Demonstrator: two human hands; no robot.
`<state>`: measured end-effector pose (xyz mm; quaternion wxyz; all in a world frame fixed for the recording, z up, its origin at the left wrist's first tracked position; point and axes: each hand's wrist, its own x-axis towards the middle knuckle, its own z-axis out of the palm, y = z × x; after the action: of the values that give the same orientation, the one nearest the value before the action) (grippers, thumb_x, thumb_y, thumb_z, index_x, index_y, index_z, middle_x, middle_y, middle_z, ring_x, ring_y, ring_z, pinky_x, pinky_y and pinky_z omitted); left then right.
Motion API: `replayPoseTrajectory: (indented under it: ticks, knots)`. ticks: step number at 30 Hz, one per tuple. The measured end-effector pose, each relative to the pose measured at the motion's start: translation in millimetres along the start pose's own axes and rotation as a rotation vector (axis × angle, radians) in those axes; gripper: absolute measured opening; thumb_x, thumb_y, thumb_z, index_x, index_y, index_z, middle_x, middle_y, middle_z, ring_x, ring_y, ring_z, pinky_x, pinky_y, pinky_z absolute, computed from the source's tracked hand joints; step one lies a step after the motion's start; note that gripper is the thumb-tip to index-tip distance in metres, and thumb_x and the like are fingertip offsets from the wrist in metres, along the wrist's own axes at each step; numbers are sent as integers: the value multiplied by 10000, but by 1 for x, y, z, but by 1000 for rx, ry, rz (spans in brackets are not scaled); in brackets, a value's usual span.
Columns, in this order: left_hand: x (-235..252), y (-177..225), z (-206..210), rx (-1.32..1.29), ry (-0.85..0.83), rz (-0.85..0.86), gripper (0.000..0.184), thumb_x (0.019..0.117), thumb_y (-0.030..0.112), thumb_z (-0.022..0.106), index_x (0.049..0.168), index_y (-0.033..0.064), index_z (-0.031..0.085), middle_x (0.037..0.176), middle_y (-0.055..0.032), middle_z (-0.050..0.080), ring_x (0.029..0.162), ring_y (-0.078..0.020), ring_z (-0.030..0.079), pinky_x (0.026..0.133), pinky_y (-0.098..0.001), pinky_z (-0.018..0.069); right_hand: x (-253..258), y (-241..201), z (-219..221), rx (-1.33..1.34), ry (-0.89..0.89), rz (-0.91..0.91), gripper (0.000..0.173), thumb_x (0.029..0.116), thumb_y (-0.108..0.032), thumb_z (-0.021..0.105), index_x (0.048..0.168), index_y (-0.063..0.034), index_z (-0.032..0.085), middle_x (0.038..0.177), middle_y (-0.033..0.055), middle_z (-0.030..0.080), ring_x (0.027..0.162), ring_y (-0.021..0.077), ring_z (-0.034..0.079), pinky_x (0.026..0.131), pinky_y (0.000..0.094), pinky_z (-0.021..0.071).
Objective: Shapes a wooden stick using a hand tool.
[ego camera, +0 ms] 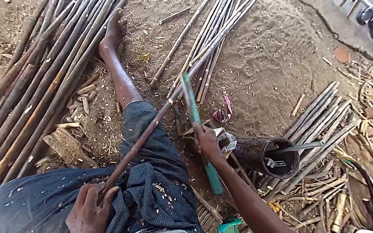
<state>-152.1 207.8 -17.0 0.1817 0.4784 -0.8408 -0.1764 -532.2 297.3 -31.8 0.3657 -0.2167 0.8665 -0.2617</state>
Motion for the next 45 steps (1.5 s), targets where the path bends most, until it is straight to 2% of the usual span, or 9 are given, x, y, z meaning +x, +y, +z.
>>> replayPoseTrajectory:
  ticks: [7, 11, 15, 19, 23, 34, 38, 42, 45]
  knots:
    - [-5, -2, 6, -12, 28, 17, 552, 951, 566, 635, 960, 16, 687, 924, -167, 672, 755, -271, 680, 599, -409, 545, 4, 4, -4, 77, -7, -5, 536, 1048, -566, 481, 931, -59, 605, 602, 52, 515, 459, 181, 512, 438, 379, 483]
    - [-4, -5, 5, 24, 63, 36, 520, 952, 549, 635, 951, 33, 696, 914, -150, 665, 751, -251, 669, 600, -379, 536, -34, -6, 12, -247, -248, -203, 516, 1017, -576, 535, 855, -101, 656, 669, 71, 584, 614, 248, 601, 577, 506, 509]
    - [-6, -9, 11, 62, 113, 132, 402, 951, 426, 691, 941, 25, 703, 911, -177, 655, 758, -299, 668, 625, -407, 543, 1, 3, -2, 45, 24, 3, 561, 1038, -594, 481, 925, -61, 611, 602, 54, 520, 457, 186, 513, 438, 385, 480]
    - [-4, -12, 10, 129, 162, 179, 367, 959, 395, 686, 916, 31, 703, 890, -172, 650, 754, -301, 661, 640, -401, 537, -34, -11, 10, -273, -251, -206, 520, 1014, -591, 530, 855, -113, 661, 668, 70, 584, 615, 254, 602, 574, 514, 508]
    - [-9, -11, 16, 151, 199, 207, 342, 962, 368, 693, 929, 28, 719, 863, -179, 645, 728, -316, 649, 628, -417, 520, 2, -5, -4, -17, 36, 10, 585, 1037, -613, 462, 974, -53, 622, 622, 73, 541, 476, 209, 535, 462, 416, 499]
    - [-12, -14, 14, 218, 244, 226, 318, 973, 360, 679, 908, 51, 711, 860, -158, 647, 747, -302, 640, 652, -402, 497, -32, -13, 9, -293, -300, -222, 513, 1017, -585, 529, 847, -118, 655, 670, 62, 575, 615, 236, 592, 574, 485, 498]
    - [-7, -11, 10, 24, 120, 136, 399, 961, 426, 688, 954, 27, 702, 909, -179, 658, 758, -283, 671, 625, -392, 550, 3, 8, -2, 51, 30, -20, 591, 1020, -626, 486, 972, -55, 629, 616, 67, 536, 478, 210, 528, 467, 421, 494]
    - [2, -7, -5, -79, -4, 8, 531, 936, 546, 668, 970, 17, 713, 913, -141, 667, 779, -213, 664, 655, -363, 552, -32, 10, 20, -277, -169, -266, 535, 1018, -601, 501, 853, -113, 644, 630, 59, 564, 568, 238, 595, 528, 488, 505]
    - [6, -12, -5, -114, -32, 1, 510, 924, 519, 699, 984, 13, 718, 921, -131, 667, 810, -203, 661, 699, -346, 554, -8, 10, 10, 1, -13, -61, 542, 1040, -552, 506, 954, -43, 672, 641, 86, 570, 531, 234, 559, 518, 461, 501]
